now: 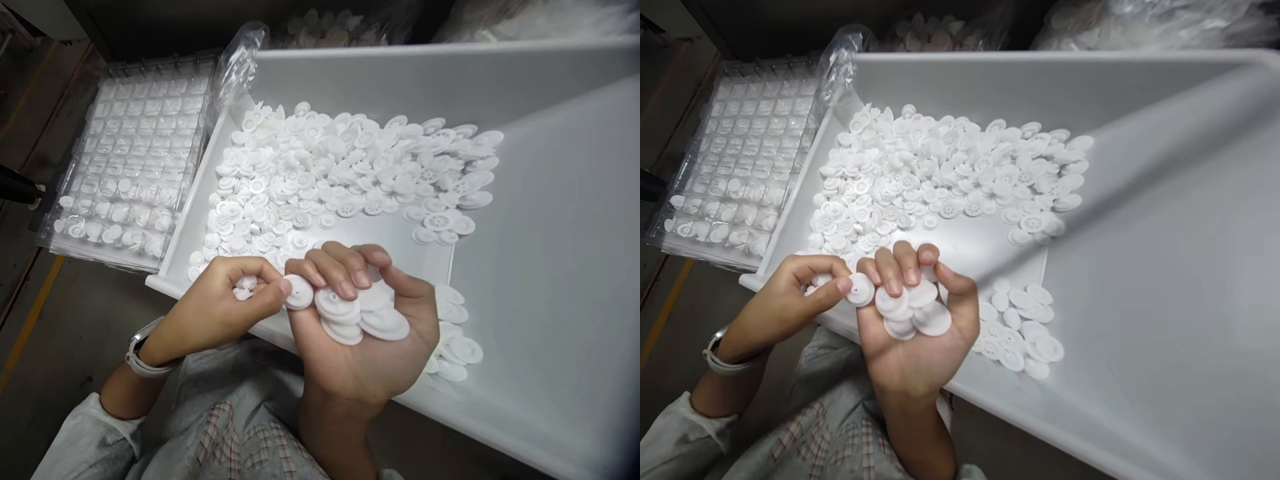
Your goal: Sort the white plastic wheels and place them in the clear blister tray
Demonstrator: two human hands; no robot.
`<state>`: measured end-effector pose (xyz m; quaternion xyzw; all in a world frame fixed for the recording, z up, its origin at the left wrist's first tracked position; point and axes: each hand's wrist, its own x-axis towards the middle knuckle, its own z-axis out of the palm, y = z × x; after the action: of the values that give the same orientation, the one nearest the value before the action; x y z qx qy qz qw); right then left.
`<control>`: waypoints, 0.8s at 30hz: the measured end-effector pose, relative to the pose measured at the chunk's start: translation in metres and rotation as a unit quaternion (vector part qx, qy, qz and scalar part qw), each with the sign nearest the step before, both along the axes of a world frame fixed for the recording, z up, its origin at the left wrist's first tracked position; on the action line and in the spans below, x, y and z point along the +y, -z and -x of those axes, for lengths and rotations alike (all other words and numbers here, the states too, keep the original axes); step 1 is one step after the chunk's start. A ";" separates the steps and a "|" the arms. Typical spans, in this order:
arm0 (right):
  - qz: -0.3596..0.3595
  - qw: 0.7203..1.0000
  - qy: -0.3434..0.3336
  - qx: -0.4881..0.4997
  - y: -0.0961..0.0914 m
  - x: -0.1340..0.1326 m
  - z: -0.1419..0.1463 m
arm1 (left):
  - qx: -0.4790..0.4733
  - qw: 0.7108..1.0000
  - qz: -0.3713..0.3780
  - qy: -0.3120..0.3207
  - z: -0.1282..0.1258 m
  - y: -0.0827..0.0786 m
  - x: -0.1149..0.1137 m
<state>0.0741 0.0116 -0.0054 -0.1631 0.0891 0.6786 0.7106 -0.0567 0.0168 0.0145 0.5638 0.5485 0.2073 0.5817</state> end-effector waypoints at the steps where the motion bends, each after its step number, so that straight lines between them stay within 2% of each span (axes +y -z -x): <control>1: 0.000 1.000 -0.003 0.004 -0.001 0.000 -0.001 | 0.016 1.000 -0.002 0.007 0.004 -0.003 0.000; 4: 0.006 1.000 -0.018 0.022 -0.005 -0.002 -0.006 | 0.071 0.996 -0.043 0.037 0.017 -0.019 0.009; 6: 0.005 0.999 -0.028 0.028 -0.008 -0.003 -0.009 | 0.118 0.985 -0.120 0.045 0.019 -0.035 0.031; 9: -0.010 0.999 -0.032 0.026 -0.011 -0.006 -0.014 | 0.156 0.946 -0.284 0.001 0.004 -0.056 0.094; 11: -0.017 0.999 -0.028 0.029 -0.012 -0.008 -0.017 | 0.155 0.906 -0.391 -0.057 -0.014 -0.060 0.148; 12: -0.018 0.999 -0.026 0.034 -0.012 -0.010 -0.019 | 0.164 0.887 -0.422 -0.090 -0.023 -0.058 0.172; 13: -0.018 0.999 -0.024 0.042 -0.012 -0.011 -0.020 | 0.172 0.882 -0.425 -0.106 -0.030 -0.055 0.192; 14: -0.017 0.998 -0.022 0.049 -0.012 -0.012 -0.022 | 0.184 0.891 -0.404 -0.097 -0.036 -0.051 0.205; 15: -0.017 0.998 -0.020 0.055 -0.012 -0.012 -0.023 | 0.186 0.895 -0.395 -0.089 -0.038 -0.047 0.211; 16: -0.016 0.998 -0.018 0.058 -0.011 -0.013 -0.024 | 0.186 0.901 -0.385 -0.074 -0.038 -0.043 0.208; 18: -0.013 0.998 -0.011 0.061 -0.010 -0.013 -0.026 | 0.180 0.915 -0.360 -0.032 -0.030 -0.037 0.182; 21: 0.000 0.997 -0.004 0.072 -0.009 -0.011 -0.027 | 0.170 0.930 -0.323 0.039 -0.013 -0.039 0.109; 24: 0.016 0.996 -0.009 0.084 -0.008 -0.010 -0.026 | 0.138 0.912 -0.366 0.124 -0.004 -0.043 0.040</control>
<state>0.1002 0.0019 0.0026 -0.1177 0.1577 0.6945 0.6921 -0.0526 0.0573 0.0574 0.8235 0.4348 0.2403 0.2739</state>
